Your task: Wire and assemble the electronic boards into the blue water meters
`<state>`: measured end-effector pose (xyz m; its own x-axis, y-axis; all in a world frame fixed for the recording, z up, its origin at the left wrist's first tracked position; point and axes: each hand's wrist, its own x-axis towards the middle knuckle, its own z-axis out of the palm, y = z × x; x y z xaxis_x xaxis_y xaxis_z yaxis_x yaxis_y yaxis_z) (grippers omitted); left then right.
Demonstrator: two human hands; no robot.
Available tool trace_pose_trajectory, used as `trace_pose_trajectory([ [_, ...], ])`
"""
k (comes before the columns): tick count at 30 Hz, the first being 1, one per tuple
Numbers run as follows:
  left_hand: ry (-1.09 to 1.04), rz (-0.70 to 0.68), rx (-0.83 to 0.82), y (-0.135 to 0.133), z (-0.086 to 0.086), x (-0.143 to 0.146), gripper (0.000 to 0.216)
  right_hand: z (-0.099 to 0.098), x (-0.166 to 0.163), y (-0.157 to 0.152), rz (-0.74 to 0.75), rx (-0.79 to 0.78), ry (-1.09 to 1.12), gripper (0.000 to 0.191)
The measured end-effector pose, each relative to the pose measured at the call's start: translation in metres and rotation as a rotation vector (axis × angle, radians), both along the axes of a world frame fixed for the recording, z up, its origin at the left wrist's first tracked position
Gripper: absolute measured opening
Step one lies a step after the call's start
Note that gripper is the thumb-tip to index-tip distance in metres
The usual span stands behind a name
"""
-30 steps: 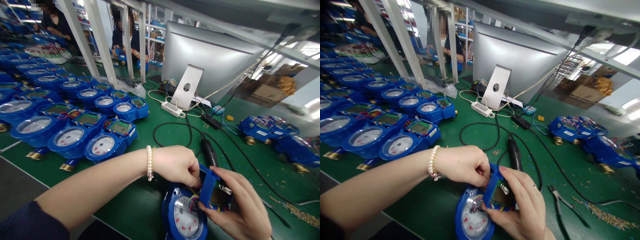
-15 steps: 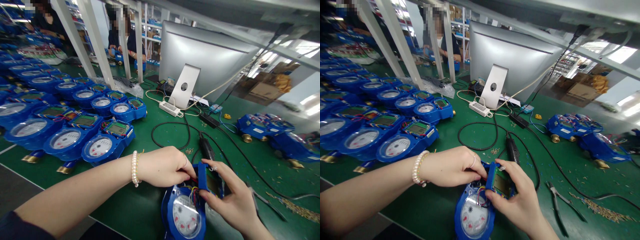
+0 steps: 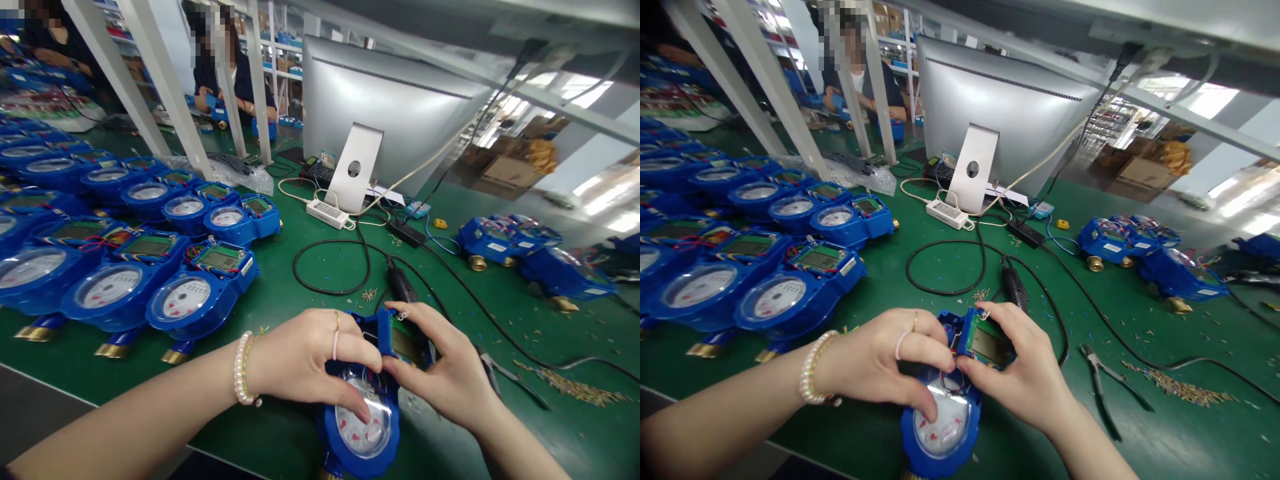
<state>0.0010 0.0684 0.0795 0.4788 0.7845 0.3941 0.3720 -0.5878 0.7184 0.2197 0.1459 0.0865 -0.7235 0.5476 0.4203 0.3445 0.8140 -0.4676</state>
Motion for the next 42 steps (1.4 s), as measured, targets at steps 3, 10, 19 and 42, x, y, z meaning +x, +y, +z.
trace_pose_trajectory([
  [3,0.036,0.013,0.087,-0.003,-0.007,0.001,0.026,0.001,-0.001,-0.001,-0.001,-0.022,0.000,0.044],
  [10,0.357,0.028,0.369,0.004,-0.010,-0.001,0.030,0.002,-0.002,-0.003,-0.020,-0.029,-0.008,0.044],
  [19,0.363,0.085,0.675,0.016,-0.017,-0.002,0.020,0.001,-0.001,-0.003,-0.032,-0.031,-0.009,0.044],
  [42,0.244,0.244,0.636,0.010,-0.037,0.008,0.020,-0.009,-0.002,-0.009,-0.074,0.107,-0.044,0.048],
])
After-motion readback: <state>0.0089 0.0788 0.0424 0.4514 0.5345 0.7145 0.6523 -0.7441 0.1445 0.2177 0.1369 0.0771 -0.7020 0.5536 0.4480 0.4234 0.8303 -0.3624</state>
